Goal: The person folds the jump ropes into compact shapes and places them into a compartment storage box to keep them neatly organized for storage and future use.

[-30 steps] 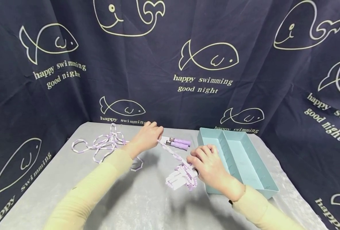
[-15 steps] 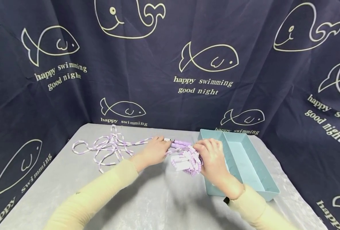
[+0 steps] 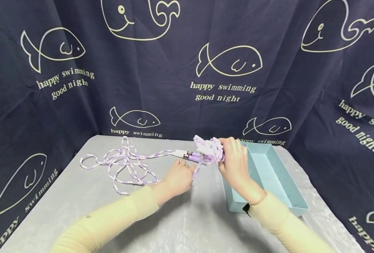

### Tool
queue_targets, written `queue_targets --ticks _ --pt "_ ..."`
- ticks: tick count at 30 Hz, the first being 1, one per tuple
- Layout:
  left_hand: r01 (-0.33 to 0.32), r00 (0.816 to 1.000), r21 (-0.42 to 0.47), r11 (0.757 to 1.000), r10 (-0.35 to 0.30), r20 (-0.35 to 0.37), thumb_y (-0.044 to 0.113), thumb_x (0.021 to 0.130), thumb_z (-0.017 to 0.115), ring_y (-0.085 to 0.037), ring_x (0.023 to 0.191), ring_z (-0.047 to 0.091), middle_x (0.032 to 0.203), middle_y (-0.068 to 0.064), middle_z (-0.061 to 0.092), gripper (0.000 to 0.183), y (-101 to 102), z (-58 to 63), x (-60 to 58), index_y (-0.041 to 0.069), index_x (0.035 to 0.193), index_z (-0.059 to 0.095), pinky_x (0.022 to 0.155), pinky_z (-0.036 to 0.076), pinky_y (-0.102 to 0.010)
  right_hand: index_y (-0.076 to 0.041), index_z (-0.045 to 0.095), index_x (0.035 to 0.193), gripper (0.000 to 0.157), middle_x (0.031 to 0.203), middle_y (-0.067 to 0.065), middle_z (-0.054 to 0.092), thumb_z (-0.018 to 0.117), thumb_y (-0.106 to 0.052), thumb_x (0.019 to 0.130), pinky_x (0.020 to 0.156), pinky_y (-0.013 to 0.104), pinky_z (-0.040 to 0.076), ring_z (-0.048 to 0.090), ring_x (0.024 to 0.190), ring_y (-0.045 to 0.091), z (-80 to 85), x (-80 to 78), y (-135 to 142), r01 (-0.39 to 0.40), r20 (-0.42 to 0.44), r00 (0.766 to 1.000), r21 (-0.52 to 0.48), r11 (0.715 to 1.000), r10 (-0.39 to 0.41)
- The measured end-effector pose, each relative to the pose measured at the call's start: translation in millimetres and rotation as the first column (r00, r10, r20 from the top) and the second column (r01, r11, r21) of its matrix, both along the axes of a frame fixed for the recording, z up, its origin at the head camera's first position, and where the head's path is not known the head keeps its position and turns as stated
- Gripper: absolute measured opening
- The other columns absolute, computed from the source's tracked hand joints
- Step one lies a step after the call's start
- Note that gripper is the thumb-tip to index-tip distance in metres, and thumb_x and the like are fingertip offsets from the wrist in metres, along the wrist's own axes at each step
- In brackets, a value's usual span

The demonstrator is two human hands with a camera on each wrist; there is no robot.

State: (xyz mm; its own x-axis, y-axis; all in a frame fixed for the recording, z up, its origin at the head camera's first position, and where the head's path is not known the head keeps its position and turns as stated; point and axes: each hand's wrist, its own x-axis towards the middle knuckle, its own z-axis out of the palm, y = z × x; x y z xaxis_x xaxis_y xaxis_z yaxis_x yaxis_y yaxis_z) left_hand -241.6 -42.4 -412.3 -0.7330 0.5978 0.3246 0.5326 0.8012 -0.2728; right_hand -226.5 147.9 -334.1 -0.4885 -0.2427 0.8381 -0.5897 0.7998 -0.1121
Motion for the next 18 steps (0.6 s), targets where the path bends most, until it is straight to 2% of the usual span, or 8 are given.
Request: queue_targets --ticks 5,10,14,18 --pt "-0.079 0.994 -0.042 0.996 0.075 -0.085 0.032 0.078 0.063 -0.018 0.072 0.044 0.063 0.002 0.055 0.019 11.5 9.0 15.3 0.016 0.085 0.055 0.069 0.032 -0.034 -0.007 0.053 0.106 0.045 0.09 0.012 0.055 0.062 0.006 0.064 0.064 0.048 0.033 0.05 0.084 0.035 8.8 -11.3 3.0 0.1 0.071 0.992 0.042 0.994 -0.103" --pt "-0.177 0.981 -0.086 0.98 0.169 -0.091 0.036 0.078 0.063 -0.019 0.072 0.042 0.062 0.001 0.052 0.024 19.8 21.3 30.1 0.015 0.082 0.055 0.07 0.031 -0.036 -0.008 0.053 0.106 0.042 0.092 0.013 0.056 0.063 0.004 0.067 0.066 0.051 0.034 0.05 0.087 0.035 9.7 -20.1 6.2 0.172 0.128 0.975 0.083 0.982 -0.182" --pt "-0.257 0.964 -0.138 0.957 0.243 -0.111 0.034 0.084 0.057 -0.021 0.071 0.042 0.061 0.0 0.049 0.022 25.4 28.2 42.1 0.014 0.074 0.053 0.071 0.031 -0.039 -0.008 0.054 0.104 0.041 0.089 0.014 0.055 0.064 0.006 0.066 0.065 0.052 0.034 0.05 0.084 0.037 3.7 -27.1 7.2 0.233 0.081 0.965 0.166 0.958 -0.248" --pt "-0.291 0.948 -0.15 0.945 0.264 -0.177 0.032 0.087 0.054 -0.022 0.07 0.044 0.061 0.001 0.048 0.023 27.8 34.6 49.7 0.014 0.073 0.055 0.072 0.032 -0.041 -0.007 0.054 0.099 0.037 0.082 0.016 0.052 0.062 0.007 0.066 0.061 0.051 0.033 0.049 0.076 0.038 -4.8 -32.2 7.5 0.298 -0.013 0.953 0.224 0.928 -0.303"
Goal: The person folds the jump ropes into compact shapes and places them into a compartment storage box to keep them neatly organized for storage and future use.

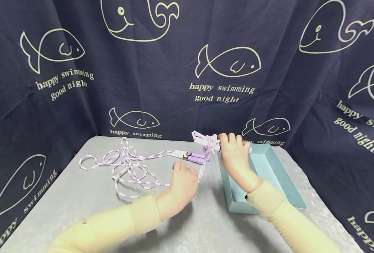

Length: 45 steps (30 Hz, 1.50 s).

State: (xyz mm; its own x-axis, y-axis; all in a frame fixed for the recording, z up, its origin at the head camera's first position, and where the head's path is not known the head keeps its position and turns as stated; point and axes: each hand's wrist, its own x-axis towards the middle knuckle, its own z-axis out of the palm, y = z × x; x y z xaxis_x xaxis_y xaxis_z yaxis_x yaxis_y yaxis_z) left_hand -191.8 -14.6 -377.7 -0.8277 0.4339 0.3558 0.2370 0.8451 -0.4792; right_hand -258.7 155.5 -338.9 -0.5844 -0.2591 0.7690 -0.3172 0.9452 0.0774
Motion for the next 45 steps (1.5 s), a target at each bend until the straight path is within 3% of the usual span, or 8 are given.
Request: queue_targets --ticks 5,11,17,20,24,30,39,45 --pt "0.045 0.991 0.034 0.998 -0.04 -0.129 0.03 0.085 0.055 -0.02 0.067 0.043 0.063 0.003 0.048 0.02 0.5 11.8 1.9 0.017 0.069 0.056 0.069 0.031 -0.038 -0.004 0.05 0.093 0.027 0.077 0.019 0.049 0.059 0.005 0.069 0.057 0.05 0.032 0.047 0.072 0.04 -7.1 -3.1 0.3 0.063 -0.05 0.997 0.054 0.997 -0.06" --pt "0.132 0.955 0.095 0.987 -0.101 -0.28 0.021 0.081 0.055 -0.018 0.065 0.04 0.06 0.001 0.051 0.014 -1.2 31.4 -1.3 0.017 0.068 0.052 0.068 0.029 -0.036 -0.004 0.05 0.092 0.018 0.079 0.018 0.048 0.058 -0.001 0.077 0.059 0.05 0.033 0.047 0.078 0.039 -11.1 -3.5 -1.0 0.08 -0.057 0.996 0.176 0.981 -0.071" --pt "0.213 0.9 0.119 0.97 -0.148 -0.409 0.014 0.083 0.048 -0.019 0.065 0.042 0.062 0.0 0.05 0.014 -5.4 46.3 -7.5 0.015 0.07 0.053 0.067 0.031 -0.036 -0.005 0.051 0.084 0.003 0.075 0.015 0.048 0.05 -0.008 0.085 0.055 0.046 0.033 0.048 0.072 0.035 -16.7 4.2 -6.9 0.003 -0.12 0.992 0.307 0.952 0.036" --pt "0.254 0.878 0.12 0.96 -0.176 -0.445 0.009 0.085 0.043 -0.019 0.065 0.043 0.059 0.0 0.05 0.019 -7.2 53.5 -9.8 0.015 0.069 0.051 0.068 0.032 -0.036 -0.007 0.048 0.077 0.018 0.072 0.013 0.046 0.036 -0.007 0.089 0.053 0.043 0.03 0.047 0.069 0.033 -15.4 10.7 -12.4 -0.047 -0.163 0.98 0.366 0.929 0.114" --pt "0.301 0.858 0.103 0.948 -0.223 -0.462 0.005 0.084 0.042 -0.019 0.064 0.041 0.055 0.0 0.048 0.021 -9.8 59.5 -12.4 0.016 0.067 0.048 0.071 0.033 -0.037 -0.009 0.048 0.074 0.023 0.07 0.01 0.044 0.03 -0.004 0.089 0.055 0.041 0.031 0.046 0.068 0.03 -12.0 17.9 -15.8 -0.099 -0.185 0.963 0.434 0.896 0.196" --pt "0.387 0.813 0.079 0.919 -0.3 -0.499 0.006 0.083 0.046 -0.02 0.067 0.043 0.056 0.0 0.05 0.018 -13.0 60.2 -22.4 0.015 0.067 0.048 0.072 0.034 -0.037 -0.009 0.051 0.079 0.018 0.073 0.008 0.046 0.038 -0.012 0.09 0.06 0.042 0.035 0.046 0.069 0.028 -15.0 27.7 -14.0 -0.19 -0.112 0.951 0.524 0.83 0.289" --pt "0.435 0.833 0.094 0.895 -0.361 -0.42 0.009 0.085 0.046 -0.022 0.074 0.049 0.063 -0.002 0.058 0.014 -21.1 56.5 -41.8 0.013 0.075 0.054 0.075 0.036 -0.037 -0.01 0.048 0.081 0.03 0.075 0.006 0.046 0.023 -0.002 0.093 0.062 0.044 0.036 0.043 0.068 0.027 -12.4 40.7 -13.8 -0.32 -0.09 0.906 0.492 0.809 0.413" --pt "0.479 0.818 0.094 0.873 -0.405 -0.41 0.006 0.084 0.048 -0.022 0.078 0.05 0.063 -0.001 0.057 0.013 -26.0 54.9 -52.7 0.014 0.076 0.055 0.075 0.036 -0.037 -0.011 0.051 0.083 0.024 0.077 0.005 0.048 0.029 -0.003 0.091 0.064 0.044 0.037 0.045 0.07 0.026 -14.0 43.0 -10.2 -0.366 -0.07 0.894 0.456 0.811 0.443"
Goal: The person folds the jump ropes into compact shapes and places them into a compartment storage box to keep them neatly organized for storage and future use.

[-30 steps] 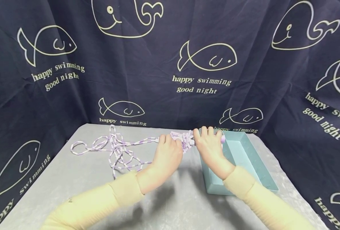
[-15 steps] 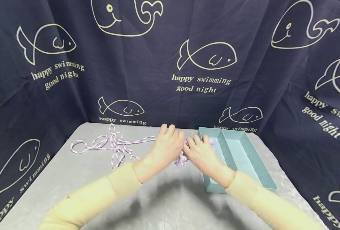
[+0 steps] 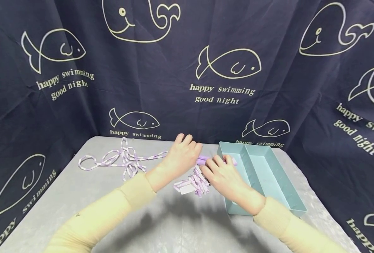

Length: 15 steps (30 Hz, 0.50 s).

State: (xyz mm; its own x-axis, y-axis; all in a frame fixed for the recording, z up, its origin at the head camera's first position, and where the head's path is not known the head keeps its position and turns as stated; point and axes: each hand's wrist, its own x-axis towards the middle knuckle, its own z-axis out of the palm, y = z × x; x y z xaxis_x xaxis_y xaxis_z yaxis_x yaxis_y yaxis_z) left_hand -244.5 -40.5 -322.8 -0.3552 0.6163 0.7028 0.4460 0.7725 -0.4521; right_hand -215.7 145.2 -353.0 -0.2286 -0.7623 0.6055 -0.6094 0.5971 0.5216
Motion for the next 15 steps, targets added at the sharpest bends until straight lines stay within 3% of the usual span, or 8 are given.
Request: queue_targets --ticks 8,15 --pt "0.013 1.0 0.014 1.0 -0.013 0.013 0.006 0.084 0.049 -0.023 0.08 0.05 0.066 -0.003 0.059 0.012 -9.7 -2.6 -16.7 0.012 0.077 0.056 0.075 0.037 -0.038 -0.011 0.055 0.09 0.019 0.084 0.004 0.051 0.036 -0.008 0.088 0.067 0.043 0.036 0.047 0.075 0.024 -4.7 0.8 9.7 0.028 0.061 0.998 -0.016 0.999 -0.027" --pt "-0.009 0.998 0.04 0.999 0.006 0.067 0.007 0.083 0.055 -0.023 0.079 0.049 0.068 -0.003 0.061 0.007 -23.0 -6.4 -31.0 0.011 0.078 0.057 0.075 0.036 -0.038 -0.011 0.056 0.088 0.019 0.082 0.003 0.053 0.037 -0.006 0.09 0.066 0.043 0.035 0.047 0.072 0.024 -7.9 -0.9 11.6 -0.066 0.026 0.997 -0.103 0.992 0.069"
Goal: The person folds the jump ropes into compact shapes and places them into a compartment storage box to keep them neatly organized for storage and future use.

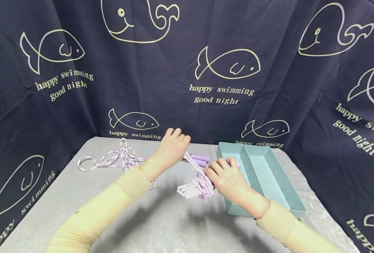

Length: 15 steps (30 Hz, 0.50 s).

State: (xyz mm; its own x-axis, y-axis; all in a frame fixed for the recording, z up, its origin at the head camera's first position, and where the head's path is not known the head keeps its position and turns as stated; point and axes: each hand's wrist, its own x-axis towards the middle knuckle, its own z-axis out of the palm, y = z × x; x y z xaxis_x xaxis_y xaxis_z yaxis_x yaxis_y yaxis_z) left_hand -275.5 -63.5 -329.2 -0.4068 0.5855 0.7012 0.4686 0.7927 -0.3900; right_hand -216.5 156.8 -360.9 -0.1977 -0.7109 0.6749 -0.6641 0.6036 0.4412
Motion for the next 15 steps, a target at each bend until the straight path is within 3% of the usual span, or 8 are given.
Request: queue_targets --ticks 11,15 --pt "0.007 1.0 0.014 1.0 -0.008 0.017 0.007 0.082 0.056 -0.024 0.079 0.05 0.071 -0.003 0.063 0.007 -16.1 -6.1 -11.3 0.011 0.079 0.06 0.074 0.037 -0.039 -0.009 0.059 0.09 0.026 0.082 0.003 0.055 0.033 -0.004 0.091 0.067 0.042 0.034 0.049 0.073 0.025 1.9 0.4 0.2 -0.046 0.026 0.999 -0.08 0.996 0.048" --pt "0.042 0.998 0.027 0.999 -0.043 0.035 0.006 0.08 0.056 -0.025 0.078 0.049 0.069 -0.003 0.062 0.006 -18.6 -9.8 -12.7 0.011 0.079 0.059 0.073 0.036 -0.039 -0.01 0.059 0.091 0.029 0.083 0.003 0.055 0.031 -0.004 0.092 0.067 0.042 0.034 0.049 0.074 0.024 0.3 1.5 3.7 -0.05 0.04 0.998 -0.073 0.996 0.053"
